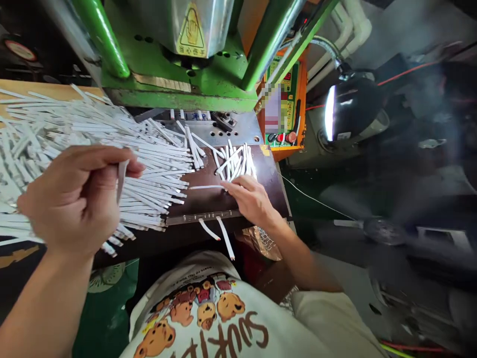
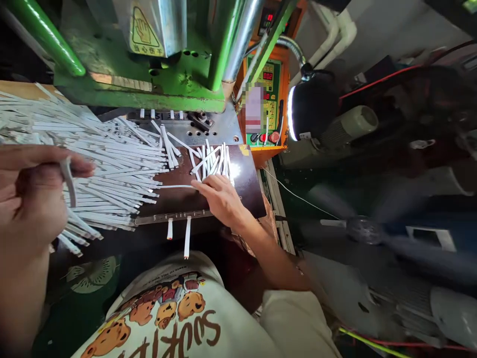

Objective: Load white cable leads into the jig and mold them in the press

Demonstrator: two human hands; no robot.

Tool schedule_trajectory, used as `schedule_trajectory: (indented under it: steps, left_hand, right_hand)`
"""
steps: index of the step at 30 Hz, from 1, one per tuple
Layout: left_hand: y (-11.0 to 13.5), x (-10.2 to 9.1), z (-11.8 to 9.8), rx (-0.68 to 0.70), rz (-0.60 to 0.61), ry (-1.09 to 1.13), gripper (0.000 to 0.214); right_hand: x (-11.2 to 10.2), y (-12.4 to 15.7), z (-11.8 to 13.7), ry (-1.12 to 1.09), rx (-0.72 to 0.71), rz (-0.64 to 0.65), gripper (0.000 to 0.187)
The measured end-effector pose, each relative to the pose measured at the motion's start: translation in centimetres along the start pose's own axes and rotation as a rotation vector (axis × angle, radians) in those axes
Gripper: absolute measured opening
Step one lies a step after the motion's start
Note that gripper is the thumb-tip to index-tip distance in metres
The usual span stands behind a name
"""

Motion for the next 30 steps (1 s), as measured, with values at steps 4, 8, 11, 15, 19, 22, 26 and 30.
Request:
schedule_trajectory:
  steps: [4, 8, 11, 15, 19, 22, 26, 30]
  left_hand:
    - [4.0, 1.0, -0.2, -0.095, 0.088, 0.124, 0.017]
    - [7.7, 2.8, -0.1, 0.274, 0.29, -0.099, 0.028]
    - [9.0, 3.9, 0.2, 0.36, 0.364, -0.184, 0.026]
    - [9.2, 4.4, 0.4, 0.325, 0.438, -0.213, 0.017]
    - [9.0, 4.0, 0.2, 0.283, 0.419, -0.177, 0.015]
    - [9.0, 3.9, 0.2, 0.305, 0.388, -0.126, 0.013]
    - [9.3, 3.9, 0.7, 0.335, 0.383, -0.166, 0.016]
    - [9.5, 4.0, 0.8, 0.371, 0.46, -0.259, 0.02]
  right_hand:
    - [0.3, 4.3, 1.5, -0.268, 0.177, -0.157, 0.014]
    - [1.5, 5.7, 2.5, -0.355, 0.19, -0.215, 0.005]
    - [1.9, 5.6, 2.7, -0.296, 0.164, -0.228, 0.003]
    - [1.9, 5.3, 2.9, -0.201, 0.067, -0.196, 0.006]
    - [2.0, 5.0, 3.0, -0.191, 0.0, -0.21, 0.013]
    - [2.1, 4.9, 3.1, -0.218, -0.005, -0.201, 0.018]
    - [2.1, 5.0, 2.9, -0.237, -0.006, -0.103, 0.021]
    - [2.6, 5.3, 2.2, -0.255, -0.072, -0.176, 0.029]
Point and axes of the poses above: each hand's wrist, its own y-axis away from the middle knuckle, its own x-axis out of the palm, z = x × y, the point moved 1 cm from there along -y, towards the middle knuckle, and after that the axes turned 2 degrees about -y, right-handed, at the moved point
